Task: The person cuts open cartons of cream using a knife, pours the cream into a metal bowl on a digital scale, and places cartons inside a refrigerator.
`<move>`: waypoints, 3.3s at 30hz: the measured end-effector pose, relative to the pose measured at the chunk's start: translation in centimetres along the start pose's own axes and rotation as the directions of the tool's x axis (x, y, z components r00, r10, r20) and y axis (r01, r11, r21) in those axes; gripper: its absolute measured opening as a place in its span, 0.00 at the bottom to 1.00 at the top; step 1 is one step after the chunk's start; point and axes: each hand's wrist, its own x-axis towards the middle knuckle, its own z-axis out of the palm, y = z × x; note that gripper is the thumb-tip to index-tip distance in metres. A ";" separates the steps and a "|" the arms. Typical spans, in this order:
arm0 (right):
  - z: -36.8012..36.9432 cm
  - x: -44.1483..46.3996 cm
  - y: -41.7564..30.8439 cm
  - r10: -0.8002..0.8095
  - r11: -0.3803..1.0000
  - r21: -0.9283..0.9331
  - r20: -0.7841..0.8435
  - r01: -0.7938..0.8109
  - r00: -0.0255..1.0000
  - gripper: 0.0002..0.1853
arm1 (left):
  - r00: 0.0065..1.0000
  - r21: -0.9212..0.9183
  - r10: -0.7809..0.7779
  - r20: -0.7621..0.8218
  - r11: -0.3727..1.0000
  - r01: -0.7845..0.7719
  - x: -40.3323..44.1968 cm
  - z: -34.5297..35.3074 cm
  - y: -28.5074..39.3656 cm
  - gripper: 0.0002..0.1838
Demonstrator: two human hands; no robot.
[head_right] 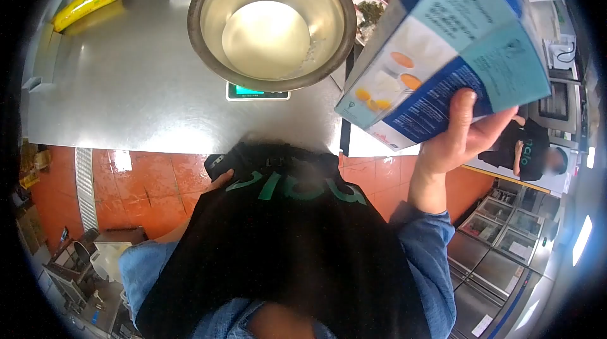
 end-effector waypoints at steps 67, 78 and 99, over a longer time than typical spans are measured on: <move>-0.5 -5.2 0.8 -0.186 0.983 0.030 0.153 0.184 0.971 0.45 | 0.622 0.626 0.720 0.307 0.339 -0.702 -11.5 16.4 18.7 0.41; -8.6 -9.2 0.1 0.171 0.978 0.101 0.107 -0.182 0.979 0.50 | 0.741 0.558 0.191 0.644 0.545 -0.626 -7.0 31.9 16.4 0.34; -48.0 -4.4 15.2 0.572 0.422 -0.558 -0.448 -0.715 0.687 0.28 | 0.568 0.618 0.312 0.762 -0.087 -0.781 7.7 67.9 9.6 0.35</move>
